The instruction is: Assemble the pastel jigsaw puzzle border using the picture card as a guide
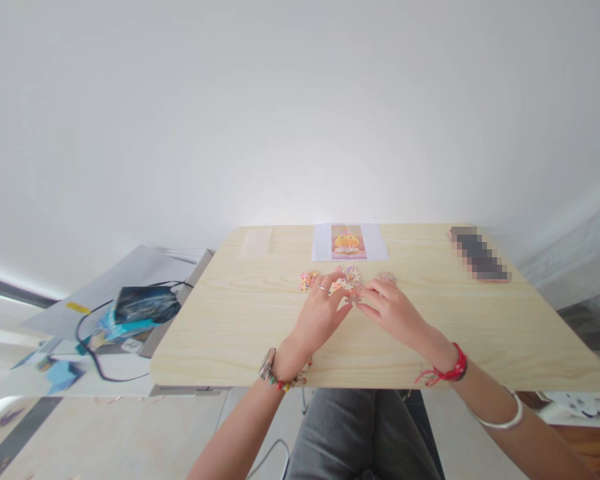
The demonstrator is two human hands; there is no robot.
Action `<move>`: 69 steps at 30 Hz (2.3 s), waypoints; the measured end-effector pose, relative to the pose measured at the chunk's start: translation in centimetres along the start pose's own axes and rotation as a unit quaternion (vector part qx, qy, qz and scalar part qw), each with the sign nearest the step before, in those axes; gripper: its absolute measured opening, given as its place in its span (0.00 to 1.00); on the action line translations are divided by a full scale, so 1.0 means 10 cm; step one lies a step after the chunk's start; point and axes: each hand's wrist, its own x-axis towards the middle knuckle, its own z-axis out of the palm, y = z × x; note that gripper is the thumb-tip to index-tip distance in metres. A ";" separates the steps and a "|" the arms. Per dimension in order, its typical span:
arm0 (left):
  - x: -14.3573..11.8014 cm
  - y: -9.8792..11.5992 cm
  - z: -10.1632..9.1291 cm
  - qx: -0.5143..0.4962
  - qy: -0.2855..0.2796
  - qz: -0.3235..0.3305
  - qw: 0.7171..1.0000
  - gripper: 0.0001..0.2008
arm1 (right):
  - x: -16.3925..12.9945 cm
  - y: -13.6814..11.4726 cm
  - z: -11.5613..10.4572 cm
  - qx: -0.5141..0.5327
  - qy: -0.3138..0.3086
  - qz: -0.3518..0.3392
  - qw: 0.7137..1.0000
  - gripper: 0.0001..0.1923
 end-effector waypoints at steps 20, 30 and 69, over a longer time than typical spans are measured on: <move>0.48 0.42 0.94 0.083 -0.067 0.031 0.994 0.08 | -0.60 0.68 -0.07 -0.067 -0.032 0.110 0.991 0.10; -0.03 0.03 0.35 0.075 -0.069 -0.075 0.992 0.18 | -0.30 0.37 -0.09 -0.070 -0.070 0.089 0.991 0.08; 0.10 0.14 0.22 -0.098 0.149 -0.116 0.977 0.07 | 0.11 -0.09 0.32 0.606 0.052 0.322 0.725 0.15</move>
